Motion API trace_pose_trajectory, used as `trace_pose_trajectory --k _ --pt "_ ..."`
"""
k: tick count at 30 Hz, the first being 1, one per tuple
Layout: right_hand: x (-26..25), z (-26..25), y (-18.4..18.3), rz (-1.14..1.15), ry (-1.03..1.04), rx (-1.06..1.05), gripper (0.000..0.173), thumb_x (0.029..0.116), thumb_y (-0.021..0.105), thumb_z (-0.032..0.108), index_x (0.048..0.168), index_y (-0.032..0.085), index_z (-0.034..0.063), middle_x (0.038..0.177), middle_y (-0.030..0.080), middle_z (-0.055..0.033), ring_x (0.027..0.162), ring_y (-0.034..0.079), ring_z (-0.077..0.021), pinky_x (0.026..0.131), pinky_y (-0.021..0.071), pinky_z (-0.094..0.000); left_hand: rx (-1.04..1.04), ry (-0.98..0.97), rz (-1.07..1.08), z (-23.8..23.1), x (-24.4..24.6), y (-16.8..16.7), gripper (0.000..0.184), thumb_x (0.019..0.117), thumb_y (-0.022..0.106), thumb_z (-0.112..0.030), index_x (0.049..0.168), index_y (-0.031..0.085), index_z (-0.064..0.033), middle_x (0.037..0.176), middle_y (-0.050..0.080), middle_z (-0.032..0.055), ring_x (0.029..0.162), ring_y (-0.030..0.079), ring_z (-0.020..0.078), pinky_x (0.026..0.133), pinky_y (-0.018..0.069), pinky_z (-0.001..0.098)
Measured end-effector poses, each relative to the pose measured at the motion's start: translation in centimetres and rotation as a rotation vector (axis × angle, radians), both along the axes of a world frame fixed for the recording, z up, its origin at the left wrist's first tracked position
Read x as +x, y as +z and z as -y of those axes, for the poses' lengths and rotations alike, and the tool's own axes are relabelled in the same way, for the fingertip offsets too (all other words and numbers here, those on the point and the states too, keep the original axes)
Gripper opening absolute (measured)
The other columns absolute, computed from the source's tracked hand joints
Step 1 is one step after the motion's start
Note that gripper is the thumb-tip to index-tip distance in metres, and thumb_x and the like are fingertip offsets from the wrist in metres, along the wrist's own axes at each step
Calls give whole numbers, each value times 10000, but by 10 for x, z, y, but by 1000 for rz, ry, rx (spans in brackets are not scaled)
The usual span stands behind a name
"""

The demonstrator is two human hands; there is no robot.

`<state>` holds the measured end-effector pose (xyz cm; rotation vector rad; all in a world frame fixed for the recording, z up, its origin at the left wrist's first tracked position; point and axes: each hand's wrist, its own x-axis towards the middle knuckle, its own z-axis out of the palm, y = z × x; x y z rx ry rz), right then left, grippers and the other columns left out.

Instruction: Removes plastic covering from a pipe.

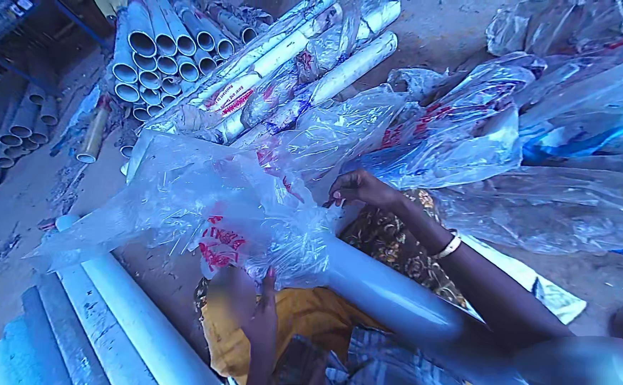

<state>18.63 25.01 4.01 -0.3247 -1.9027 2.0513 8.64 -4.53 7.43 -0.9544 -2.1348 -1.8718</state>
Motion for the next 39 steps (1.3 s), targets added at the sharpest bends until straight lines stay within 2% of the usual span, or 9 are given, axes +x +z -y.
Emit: trace_pose_trajectory --k 3,6,8,11,14,19,24,32,39 --pt "23 -16 12 -137 -91 -57 199 950 562 -71 1016 700 55 943 746 11 806 728 -80 724 629 -258 -82 18 -29 16 -35 31 783 740 734 -11 1356 295 193 1202 551 74 972 623 -73 814 548 124" --pt "25 -13 19 -283 12 55 424 879 754 196 1272 644 81 1257 691 -21 1115 683 -137 880 609 -313 14 91 -194 39 -66 66 572 907 544 -67 1365 256 118 1257 571 9 1063 640 -10 895 552 196" --pt "16 -4 31 -314 106 254 870 803 805 458 1488 476 35 1520 502 -77 1361 520 -180 1058 514 -337 117 114 -402 41 -69 86 245 1006 500 -86 1216 453 30 1164 628 -45 1097 626 27 952 525 244" --pt "-1 21 56 -338 92 471 831 738 846 362 1382 549 -71 1499 499 -205 1438 427 -254 1154 397 -368 -10 -11 -485 9 -31 83 71 989 625 -225 952 666 -180 983 696 -157 1022 649 -43 924 529 158" --pt "-12 35 66 -186 20 617 526 775 868 256 1168 697 -48 1282 653 -223 1293 559 -328 1048 468 -446 -370 0 -590 -36 11 45 386 857 743 -418 935 725 -41 1006 731 116 989 656 204 952 452 354" --pt "-18 38 47 -144 -18 539 251 898 758 160 943 722 -84 1051 700 -193 1068 603 -215 932 456 -345 -672 75 -643 -67 15 19 472 755 812 -415 1016 725 -31 995 693 195 966 657 406 962 348 655" --pt "-41 47 41 -191 -177 258 185 993 578 15 808 583 10 670 504 56 601 458 51 596 383 -116 -597 -7 -597 -73 9 20 281 857 763 -191 1032 741 28 925 706 209 829 687 375 774 533 503" --pt "-81 41 38 -148 -378 578 476 1018 615 250 623 420 71 538 331 22 488 341 -99 520 289 -289 -741 63 -562 -78 11 28 668 697 807 -591 886 685 38 807 646 196 789 654 404 657 496 520" --pt "-104 48 28 -108 -463 1135 440 1019 564 277 709 632 -28 564 567 -154 546 630 -345 501 445 -481 -1043 -229 -310 -80 8 47 322 1001 647 -224 1006 667 97 806 675 243 782 691 429 708 522 571"
